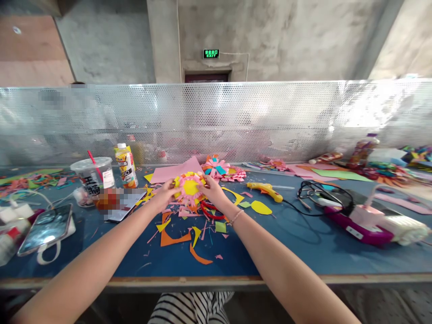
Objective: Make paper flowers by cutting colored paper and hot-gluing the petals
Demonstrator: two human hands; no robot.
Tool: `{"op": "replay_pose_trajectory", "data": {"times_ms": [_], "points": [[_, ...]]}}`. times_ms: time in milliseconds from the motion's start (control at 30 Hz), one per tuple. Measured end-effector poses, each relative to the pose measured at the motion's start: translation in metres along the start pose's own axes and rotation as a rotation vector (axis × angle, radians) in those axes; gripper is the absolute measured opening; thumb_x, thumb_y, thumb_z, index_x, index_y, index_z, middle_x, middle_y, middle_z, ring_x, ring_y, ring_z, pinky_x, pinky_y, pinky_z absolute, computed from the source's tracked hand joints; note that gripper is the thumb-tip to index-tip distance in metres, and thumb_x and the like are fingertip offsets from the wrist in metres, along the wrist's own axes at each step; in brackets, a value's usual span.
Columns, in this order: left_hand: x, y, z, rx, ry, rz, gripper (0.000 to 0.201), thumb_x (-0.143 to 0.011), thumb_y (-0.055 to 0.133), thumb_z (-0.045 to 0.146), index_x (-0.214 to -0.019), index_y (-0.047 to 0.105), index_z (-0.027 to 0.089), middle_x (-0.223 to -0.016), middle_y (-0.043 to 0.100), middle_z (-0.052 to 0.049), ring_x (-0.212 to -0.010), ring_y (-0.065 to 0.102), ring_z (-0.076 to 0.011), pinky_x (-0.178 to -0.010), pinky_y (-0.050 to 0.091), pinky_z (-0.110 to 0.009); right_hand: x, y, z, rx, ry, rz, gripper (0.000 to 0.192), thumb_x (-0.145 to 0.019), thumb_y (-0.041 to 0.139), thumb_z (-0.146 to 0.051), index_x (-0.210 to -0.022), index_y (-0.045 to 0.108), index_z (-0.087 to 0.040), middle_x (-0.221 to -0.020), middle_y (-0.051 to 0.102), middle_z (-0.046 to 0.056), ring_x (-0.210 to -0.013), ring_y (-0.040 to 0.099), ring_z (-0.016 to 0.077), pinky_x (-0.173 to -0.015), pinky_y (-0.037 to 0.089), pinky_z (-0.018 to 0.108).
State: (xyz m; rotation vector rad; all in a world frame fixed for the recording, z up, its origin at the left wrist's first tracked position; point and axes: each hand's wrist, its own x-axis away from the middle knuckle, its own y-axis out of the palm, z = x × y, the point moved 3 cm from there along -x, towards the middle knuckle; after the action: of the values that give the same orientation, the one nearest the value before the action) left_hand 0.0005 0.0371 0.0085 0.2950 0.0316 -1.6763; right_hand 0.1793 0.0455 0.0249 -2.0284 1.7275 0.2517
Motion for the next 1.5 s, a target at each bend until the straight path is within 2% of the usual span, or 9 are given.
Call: {"op": "replay_pose_trajectory", "data": {"times_ms": [133, 300, 600, 800, 1033, 1200, 1267, 1400, 1500], "points": [[0.001, -0.002, 0.002, 0.018, 0.044, 0.037, 0.046, -0.053, 0.074, 0.025, -0.093, 0.051, 0.019, -0.083, 0.058, 0.0, -0.067, 0.058, -0.0112, -0.055, 0.048, -0.021, 0.0, 0.002, 0.005, -0.101, 0.018, -0.046, 0.052, -0.066, 0.065, -0.035, -0.113, 0.046, -0.022, -0.107, 0.055, 0.006, -0.095, 0.055, 0.017, -0.079, 0.048, 0.033], [0.005, -0.002, 0.006, 0.087, 0.041, -0.005, 0.047, -0.055, 0.072, 0.022, -0.095, 0.048, 0.021, -0.09, 0.058, -0.001, -0.076, 0.06, -0.0129, -0.062, 0.049, -0.023, 0.001, 0.001, 0.009, -0.199, 0.038, -0.083, 0.062, -0.059, 0.071, -0.03, -0.116, 0.046, -0.024, -0.103, 0.056, 0.004, -0.092, 0.056, 0.0167, -0.079, 0.049, 0.033], [0.007, 0.003, 0.007, 0.108, 0.047, -0.113, 0.054, -0.053, 0.075, 0.022, -0.099, 0.047, 0.02, -0.095, 0.06, -0.004, -0.08, 0.061, -0.0155, -0.063, 0.049, -0.024, 0.008, 0.004, -0.014, -0.383, 0.078, -0.115, 0.046, -0.061, 0.069, -0.03, -0.104, 0.054, -0.026, -0.101, 0.062, 0.003, -0.091, 0.059, 0.0176, -0.072, 0.05, 0.027], [0.005, 0.001, 0.004, 0.078, 0.038, -0.074, 0.052, -0.053, 0.075, 0.021, -0.098, 0.048, 0.02, -0.092, 0.061, -0.003, -0.076, 0.061, -0.0149, -0.061, 0.048, -0.023, 0.008, 0.005, -0.014, -0.403, 0.095, -0.134, 0.039, -0.061, 0.069, -0.031, -0.097, 0.056, -0.023, -0.096, 0.064, 0.002, -0.085, 0.061, 0.0159, -0.069, 0.049, 0.026], [0.008, 0.004, 0.008, 0.037, 0.063, -0.07, 0.048, -0.053, 0.072, 0.018, -0.095, 0.049, 0.019, -0.085, 0.06, 0.0, -0.072, 0.059, -0.012, -0.061, 0.047, -0.021, 0.007, 0.002, -0.009, -0.468, 0.164, -0.052, 0.028, -0.069, 0.063, -0.042, -0.09, 0.058, -0.023, -0.088, 0.063, 0.001, -0.074, 0.061, 0.013, -0.058, 0.047, 0.022], [0.008, 0.004, 0.008, 0.005, 0.068, -0.07, 0.047, -0.054, 0.071, 0.018, -0.097, 0.051, 0.019, -0.087, 0.06, -0.001, -0.076, 0.059, -0.0132, -0.065, 0.047, -0.023, 0.007, 0.004, -0.01, -0.497, 0.126, -0.146, 0.027, -0.068, 0.067, -0.034, -0.091, 0.056, -0.023, -0.09, 0.063, -0.001, -0.077, 0.061, 0.0115, -0.064, 0.049, 0.021], [0.007, 0.003, 0.007, 0.012, 0.066, -0.07, 0.045, -0.055, 0.07, 0.018, -0.096, 0.051, 0.019, -0.088, 0.06, -0.001, -0.077, 0.059, -0.0139, -0.065, 0.047, -0.023, 0.006, 0.005, -0.007, -0.481, 0.169, -0.168, 0.03, -0.067, 0.068, -0.032, -0.093, 0.055, -0.023, -0.094, 0.063, 0.0, -0.078, 0.062, 0.0121, -0.064, 0.05, 0.021], [0.003, -0.001, 0.001, 0.001, -0.01, -0.055, 0.042, -0.056, 0.067, 0.016, -0.094, 0.051, 0.019, -0.085, 0.06, -0.001, -0.067, 0.059, -0.012, -0.054, 0.046, -0.021, 0.008, 0.006, 0.0, -0.404, 0.311, -0.162, 0.028, -0.067, 0.068, -0.031, -0.09, 0.055, -0.022, -0.089, 0.065, 0.002, -0.075, 0.063, 0.014, -0.06, 0.052, 0.022], [0.001, -0.002, 0.001, 0.058, -0.108, -0.088, 0.037, -0.059, 0.061, 0.018, -0.095, 0.052, 0.019, -0.078, 0.06, 0.0, -0.058, 0.056, -0.0109, -0.047, 0.043, -0.02, 0.009, 0.006, 0.002, -0.383, 0.339, -0.135, 0.025, -0.068, 0.066, -0.03, -0.089, 0.056, -0.021, -0.087, 0.066, 0.002, -0.075, 0.064, 0.0149, -0.061, 0.053, 0.024]]}}
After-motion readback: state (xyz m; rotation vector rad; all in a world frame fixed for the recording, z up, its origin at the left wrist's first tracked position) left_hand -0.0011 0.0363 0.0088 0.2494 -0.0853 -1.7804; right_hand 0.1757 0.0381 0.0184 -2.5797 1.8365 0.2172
